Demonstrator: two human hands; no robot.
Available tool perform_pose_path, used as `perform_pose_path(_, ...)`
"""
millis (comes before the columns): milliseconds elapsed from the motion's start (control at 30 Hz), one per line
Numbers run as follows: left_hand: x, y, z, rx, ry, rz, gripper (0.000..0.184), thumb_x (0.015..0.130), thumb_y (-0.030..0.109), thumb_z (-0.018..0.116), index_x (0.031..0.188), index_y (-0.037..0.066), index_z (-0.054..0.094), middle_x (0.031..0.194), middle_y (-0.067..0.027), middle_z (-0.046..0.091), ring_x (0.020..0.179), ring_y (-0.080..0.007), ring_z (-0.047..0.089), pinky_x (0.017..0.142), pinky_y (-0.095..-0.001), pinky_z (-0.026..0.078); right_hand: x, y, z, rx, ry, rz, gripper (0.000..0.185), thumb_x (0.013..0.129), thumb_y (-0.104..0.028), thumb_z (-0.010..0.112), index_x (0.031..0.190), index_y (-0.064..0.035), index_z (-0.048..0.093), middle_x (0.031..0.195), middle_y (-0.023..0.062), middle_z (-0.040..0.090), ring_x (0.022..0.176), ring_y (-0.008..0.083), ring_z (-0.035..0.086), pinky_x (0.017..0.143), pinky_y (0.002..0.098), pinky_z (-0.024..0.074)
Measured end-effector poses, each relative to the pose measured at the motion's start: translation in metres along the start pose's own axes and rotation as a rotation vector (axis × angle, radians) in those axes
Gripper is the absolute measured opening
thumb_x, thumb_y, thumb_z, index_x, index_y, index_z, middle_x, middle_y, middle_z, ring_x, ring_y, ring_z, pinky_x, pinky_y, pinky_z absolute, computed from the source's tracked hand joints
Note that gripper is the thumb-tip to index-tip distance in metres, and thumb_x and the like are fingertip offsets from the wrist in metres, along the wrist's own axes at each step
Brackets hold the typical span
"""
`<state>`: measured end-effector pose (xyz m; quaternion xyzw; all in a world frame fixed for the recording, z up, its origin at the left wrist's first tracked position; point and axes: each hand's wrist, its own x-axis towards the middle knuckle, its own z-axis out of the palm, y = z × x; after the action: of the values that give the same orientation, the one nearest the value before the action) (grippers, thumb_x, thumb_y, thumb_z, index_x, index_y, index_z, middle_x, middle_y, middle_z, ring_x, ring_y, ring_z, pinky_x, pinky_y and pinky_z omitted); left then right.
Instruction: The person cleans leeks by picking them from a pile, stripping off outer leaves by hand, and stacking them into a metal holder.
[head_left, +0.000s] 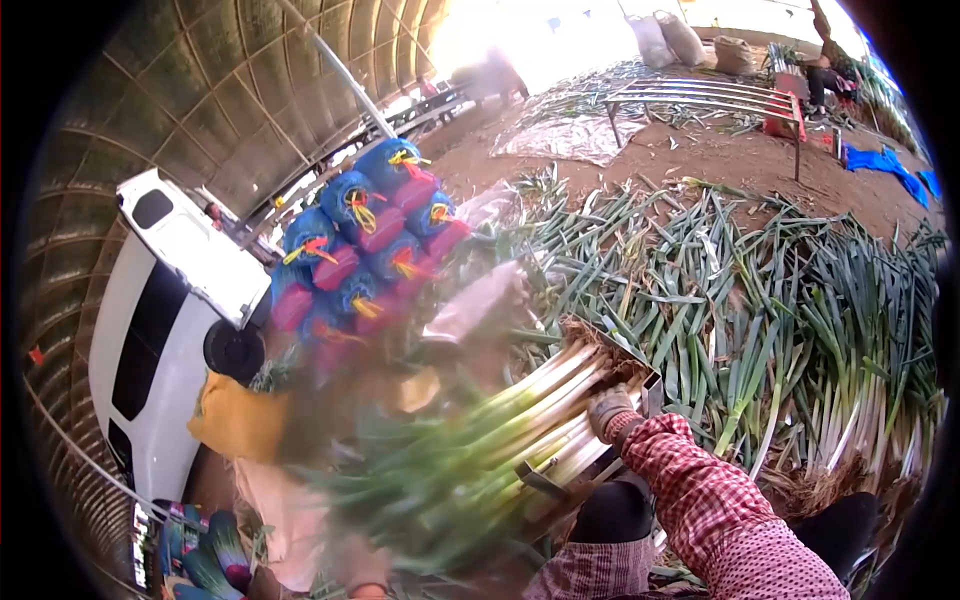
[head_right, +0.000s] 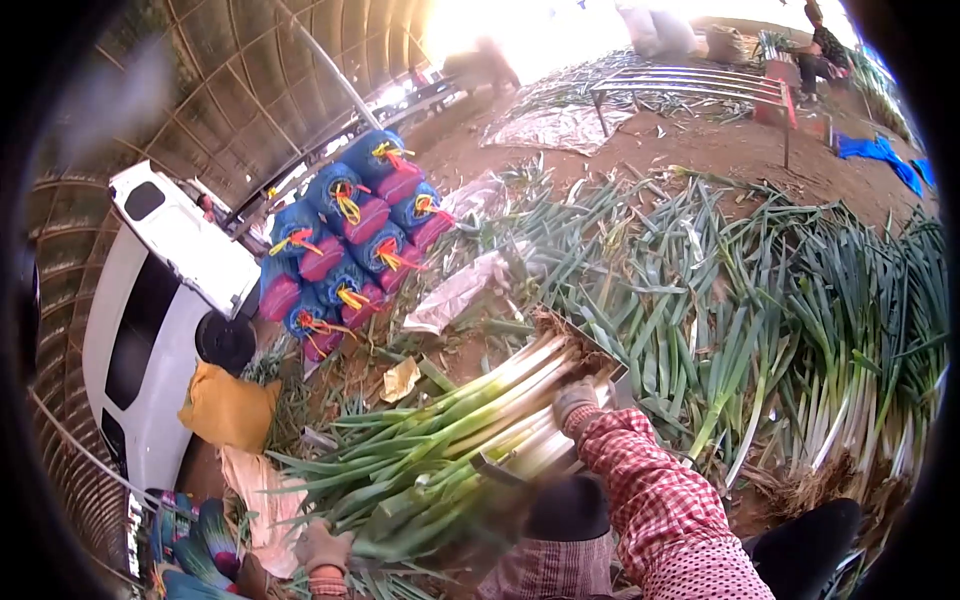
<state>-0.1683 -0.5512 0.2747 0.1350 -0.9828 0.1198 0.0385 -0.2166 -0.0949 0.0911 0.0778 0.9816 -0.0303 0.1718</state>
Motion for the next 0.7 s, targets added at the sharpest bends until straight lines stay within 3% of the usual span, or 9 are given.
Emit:
perform_pose_path(133,0.034,-0.031,-0.017,0.271,-0.098,-0.043,0.048,0.067,0.034,0.081,0.107,0.010,0.070,0.103,-0.0167,0.072,0.098,-0.0318,0.070,0.082,-0.0410,0.055,0.003,0.001,0.003,0.030,-0.010,0.032,0.040,0.094,-0.023,0.050,0.130,-0.0077,0.060,0.135,0.0152,0.059,0.126,0.0270,0.055,0.107,0.0498,0.0313)
perform_pose_path(200,0.039,-0.030,-0.030,0.055,0.094,0.022,0.046,0.072,0.032,0.078,0.110,0.008,0.068,0.097,-0.0143,0.072,0.088,-0.0298,0.070,0.079,-0.0418,0.055,0.002,-0.001,0.015,0.104,0.185,0.074,0.035,0.094,-0.022,0.053,0.122,-0.0086,0.068,0.125,0.0115,0.066,0.119,0.0272,0.060,0.108,0.0508,0.0325)
perform_pose_path(300,-0.002,0.030,-0.082,-0.312,0.232,0.391,0.036,0.080,0.023,0.075,0.109,0.004,0.067,0.091,-0.0106,0.071,0.077,-0.0214,0.068,0.073,-0.0357,0.054,-0.005,0.005,0.025,0.274,0.368,-0.013,0.023,0.077,-0.015,0.064,0.097,-0.0084,0.073,0.107,0.0115,0.068,0.113,0.0297,0.059,0.103,0.0489,0.0383)
perform_pose_path(333,-0.009,0.047,-0.084,-0.401,0.204,0.599,0.030,0.084,0.017,0.073,0.108,0.001,0.066,0.088,-0.0085,0.069,0.073,-0.0168,0.065,0.071,-0.0319,0.053,-0.009,0.009,0.040,0.358,0.449,-0.117,0.038,0.069,-0.011,0.068,0.106,-0.0051,0.070,0.119,0.0155,0.063,0.120,0.0316,0.054,0.105,0.0467,0.0382)
perform_pose_path(367,-0.027,0.072,-0.096,-0.565,0.046,0.733,0.027,0.085,0.011,0.071,0.108,-0.001,0.065,0.088,-0.0075,0.068,0.076,-0.0141,0.064,0.072,-0.0286,0.052,-0.020,0.005,0.066,0.334,0.816,-0.129,0.056,0.064,-0.011,0.070,0.119,-0.0047,0.062,0.131,0.0172,0.056,0.129,0.0309,0.047,0.106,0.0450,0.0377)
perform_pose_path(433,-0.068,0.132,-0.121,-0.784,-0.071,0.962,0.021,0.087,0.005,0.069,0.106,-0.004,0.064,0.090,-0.0062,0.066,0.082,-0.0116,0.062,0.074,-0.0254,0.051,-0.096,0.006,0.057,0.513,0.845,-0.117,0.059,0.068,-0.007,0.064,0.126,-0.0062,0.055,0.137,0.0150,0.052,0.135,0.0317,0.041,0.109,0.0447,0.0354)
perform_pose_path(533,-0.106,0.231,-0.149,-0.836,-0.019,1.257,0.018,0.089,0.004,0.068,0.104,-0.004,0.065,0.095,-0.0065,0.065,0.088,-0.0108,0.061,0.079,-0.0249,0.050,-0.161,0.018,0.148,0.872,0.635,0.086,0.044,0.074,-0.013,0.064,0.117,-0.0030,0.063,0.126,0.0182,0.060,0.121,0.0327,0.056,0.100,0.0413,0.0450)
perform_pose_path(600,-0.125,0.302,-0.142,-0.923,-0.297,1.351,0.017,0.091,0.007,0.064,0.105,-0.003,0.065,0.090,-0.0062,0.066,0.083,-0.0094,0.061,0.073,-0.0235,0.049,-0.209,0.027,0.207,1.136,0.052,0.429,0.034,0.079,-0.020,0.065,0.107,-0.0008,0.067,0.110,0.0198,0.068,0.106,0.0348,0.065,0.094,0.0406,0.0499)
perform_pose_path(700,-0.148,0.431,-0.055,-0.787,-0.716,1.285,0.016,0.090,0.009,0.060,0.101,-0.002,0.065,0.081,-0.0070,0.066,0.063,-0.0120,0.061,0.053,-0.0255,0.047,-0.256,0.047,0.269,1.266,-0.012,0.749,0.032,0.084,-0.028,0.063,0.104,-0.0038,0.067,0.100,0.0203,0.069,0.099,0.0362,0.066,0.088,0.0422,0.0508)
